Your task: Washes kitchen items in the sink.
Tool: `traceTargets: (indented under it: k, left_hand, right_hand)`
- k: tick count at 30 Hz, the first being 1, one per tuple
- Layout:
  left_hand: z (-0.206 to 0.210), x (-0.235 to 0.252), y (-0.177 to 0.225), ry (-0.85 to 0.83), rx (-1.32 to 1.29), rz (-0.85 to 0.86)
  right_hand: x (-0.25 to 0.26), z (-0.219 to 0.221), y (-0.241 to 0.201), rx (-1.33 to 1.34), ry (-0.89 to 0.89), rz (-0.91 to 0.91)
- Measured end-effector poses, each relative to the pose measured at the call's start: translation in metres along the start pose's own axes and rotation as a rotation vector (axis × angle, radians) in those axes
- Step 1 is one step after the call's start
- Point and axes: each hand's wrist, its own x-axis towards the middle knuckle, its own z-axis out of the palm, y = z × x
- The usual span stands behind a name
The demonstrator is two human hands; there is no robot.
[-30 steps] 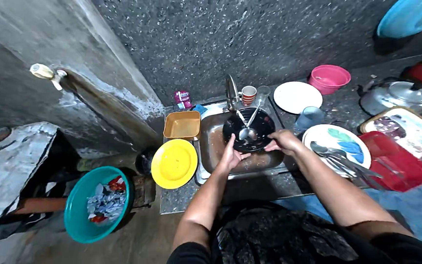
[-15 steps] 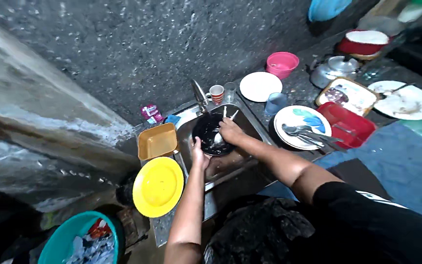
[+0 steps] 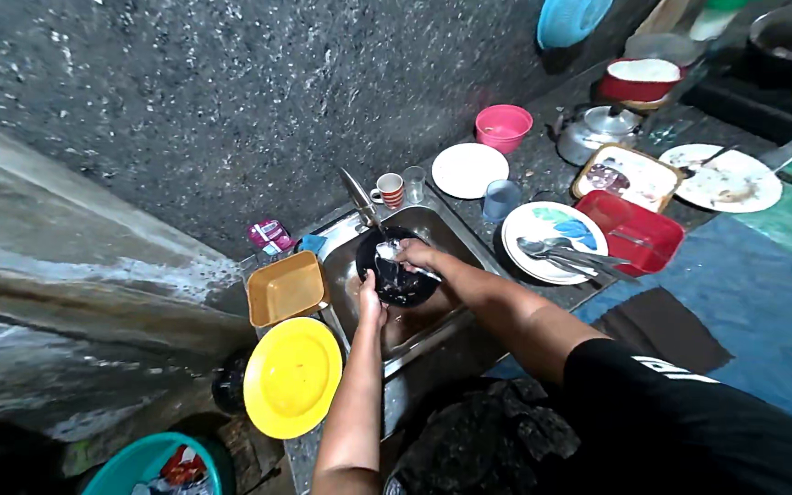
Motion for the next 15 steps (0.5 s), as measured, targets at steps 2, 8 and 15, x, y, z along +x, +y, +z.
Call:
traceTargets:
  k: [2, 8, 15]
  left_hand:
    - [-0.003, 0.002, 0.003, 0.043, 0.01, 0.0]
    - [-0.018, 0.007, 0.01, 0.14, 0.036, -0.054]
    - [-0.014, 0.031, 0.006, 0.125, 0.482, -0.024]
  right_hand:
    - [0.004, -0.006, -0.011, -0.307, 0.16, -0.096]
    - [-0.013, -0.048, 0.015, -0.197, 0.419, -0.007]
    - [-0.046, -0.026, 0.056, 0.685, 0.06, 0.081]
